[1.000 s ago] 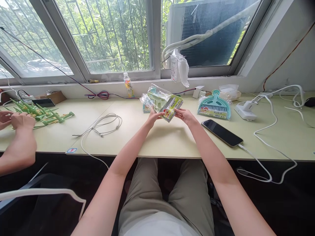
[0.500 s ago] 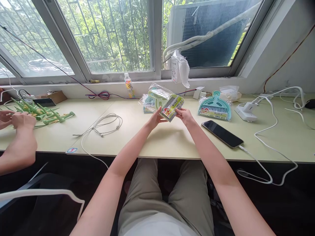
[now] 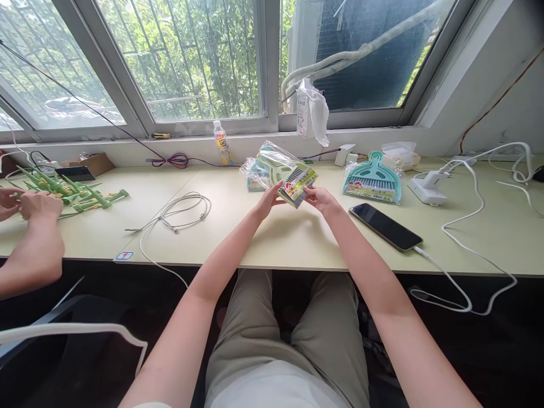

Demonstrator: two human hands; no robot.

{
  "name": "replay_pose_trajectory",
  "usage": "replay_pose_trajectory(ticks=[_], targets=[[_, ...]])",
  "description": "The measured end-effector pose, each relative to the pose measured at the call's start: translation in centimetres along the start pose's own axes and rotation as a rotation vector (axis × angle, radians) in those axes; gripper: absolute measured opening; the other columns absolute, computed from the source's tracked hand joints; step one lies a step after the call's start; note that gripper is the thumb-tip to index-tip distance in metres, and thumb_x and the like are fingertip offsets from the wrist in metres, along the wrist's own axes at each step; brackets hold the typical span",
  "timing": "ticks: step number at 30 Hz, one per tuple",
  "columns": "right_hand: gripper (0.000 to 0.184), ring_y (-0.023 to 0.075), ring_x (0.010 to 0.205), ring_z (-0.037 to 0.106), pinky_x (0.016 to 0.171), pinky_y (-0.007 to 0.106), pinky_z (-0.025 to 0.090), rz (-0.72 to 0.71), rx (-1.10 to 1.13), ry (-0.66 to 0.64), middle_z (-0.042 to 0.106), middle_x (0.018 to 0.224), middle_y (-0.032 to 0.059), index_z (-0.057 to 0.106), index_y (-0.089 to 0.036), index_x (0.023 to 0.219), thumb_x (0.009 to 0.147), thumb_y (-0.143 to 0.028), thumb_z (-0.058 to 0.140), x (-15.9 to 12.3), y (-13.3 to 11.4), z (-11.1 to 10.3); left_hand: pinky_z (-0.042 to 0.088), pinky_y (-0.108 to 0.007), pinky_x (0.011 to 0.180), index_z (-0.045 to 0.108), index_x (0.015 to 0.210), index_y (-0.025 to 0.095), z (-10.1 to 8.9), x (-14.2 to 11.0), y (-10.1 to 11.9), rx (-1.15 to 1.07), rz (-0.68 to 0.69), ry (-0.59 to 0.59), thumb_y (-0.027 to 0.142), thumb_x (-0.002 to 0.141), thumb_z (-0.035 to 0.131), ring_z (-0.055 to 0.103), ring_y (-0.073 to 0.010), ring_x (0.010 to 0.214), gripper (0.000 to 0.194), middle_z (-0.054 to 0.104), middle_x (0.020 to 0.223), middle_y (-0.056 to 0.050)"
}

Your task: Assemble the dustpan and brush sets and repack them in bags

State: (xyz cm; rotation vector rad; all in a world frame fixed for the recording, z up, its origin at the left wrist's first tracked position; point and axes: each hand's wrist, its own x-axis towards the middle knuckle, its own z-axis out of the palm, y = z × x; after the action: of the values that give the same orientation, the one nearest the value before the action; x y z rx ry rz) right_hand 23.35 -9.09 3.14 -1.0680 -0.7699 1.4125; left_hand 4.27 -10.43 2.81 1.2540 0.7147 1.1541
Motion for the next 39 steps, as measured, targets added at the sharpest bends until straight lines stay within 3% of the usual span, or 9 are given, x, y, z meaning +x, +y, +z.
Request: replay_pose_trajectory(ticks=[6,10,17,23,30,34,39], targets=[[0.013,0.0173,0.076,0.073,0.088,0.036,0.065,-0.039,0.038,0.032,0.072,0.073,0.0053,0.068,-0.01,0.083,0.08,0.003,0.07,0.0,1.6,1.0,0.056,-0.035,0.09,0.063,0.114,0.02,-0.8,0.6,-0.8,-0.054,0.057,0.211,0.034,0.075,0.074,0.069,-0.0231,0.106,0.044,0.073,0.115,-0.006],[0.014,0.0197,0.086,0.074,0.091,0.038,0.064,-0.101,0.046,0.032,0.073,0.077,0.0056,0.068,-0.011,0.084,0.078,0.0,0.075,-0.6,1.9,1.4,0.056,-0.034,0.088,0.065,0.106,0.016,-0.8,0.5,-0.5,-0.06,-0.053,0.144,0.038,0.079,0.069,0.071,-0.0232,0.099,0.035,0.075,0.106,-0.009],[0.013,0.0171,0.083,0.073,0.095,0.04,0.063,-0.134,0.016,0.12,0.073,0.081,0.005,0.066,-0.012,0.082,0.08,0.0,0.071,-1.5,1.2,1.6,0.055,-0.036,0.089,0.065,0.117,0.018,-0.4,0.1,-0.3,0.018,-0.117,0.041,0.044,0.078,0.069,0.069,-0.0264,0.108,0.048,0.074,0.114,-0.01],[0.019,0.0154,0.098,0.072,0.102,0.029,0.058,-0.144,0.113,0.098,0.074,0.088,0.0048,0.065,-0.015,0.082,0.078,0.004,0.067,-0.8,1.5,1.6,0.054,-0.036,0.091,0.061,0.124,0.021,-0.3,0.0,-0.5,0.035,-0.074,0.056,0.044,0.071,0.076,0.062,-0.0285,0.122,0.06,0.067,0.131,-0.011],[0.025,0.0203,0.115,0.067,0.103,0.034,0.058,-0.262,0.119,0.053,0.074,0.103,0.0062,0.066,-0.017,0.091,0.072,-0.001,0.069,-0.8,2.0,1.8,0.056,-0.038,0.088,0.062,0.121,0.019,-0.1,-0.2,-0.6,0.058,-0.074,0.07,0.042,0.071,0.077,0.066,-0.0283,0.113,0.058,0.069,0.126,-0.013],[0.031,0.0189,0.114,0.067,0.101,0.032,0.057,-0.309,0.11,0.045,0.074,0.105,0.0052,0.067,-0.018,0.1,0.073,-0.004,0.067,-1.0,1.9,1.9,0.057,-0.04,0.088,0.065,0.116,0.015,0.2,-0.4,-0.5,0.062,-0.073,0.075,0.039,0.072,0.077,0.069,-0.027,0.106,0.051,0.071,0.119,-0.013],[0.039,0.0187,0.103,0.07,0.095,0.032,0.061,-0.262,0.167,0.0,0.074,0.099,0.0041,0.065,-0.019,0.109,0.073,-0.003,0.062,-1.1,1.7,2.2,0.058,-0.039,0.086,0.065,0.116,0.015,0.1,-0.3,-0.4,0.1,-0.046,0.112,0.035,0.073,0.073,0.069,-0.0257,0.102,0.048,0.072,0.116,-0.013]])
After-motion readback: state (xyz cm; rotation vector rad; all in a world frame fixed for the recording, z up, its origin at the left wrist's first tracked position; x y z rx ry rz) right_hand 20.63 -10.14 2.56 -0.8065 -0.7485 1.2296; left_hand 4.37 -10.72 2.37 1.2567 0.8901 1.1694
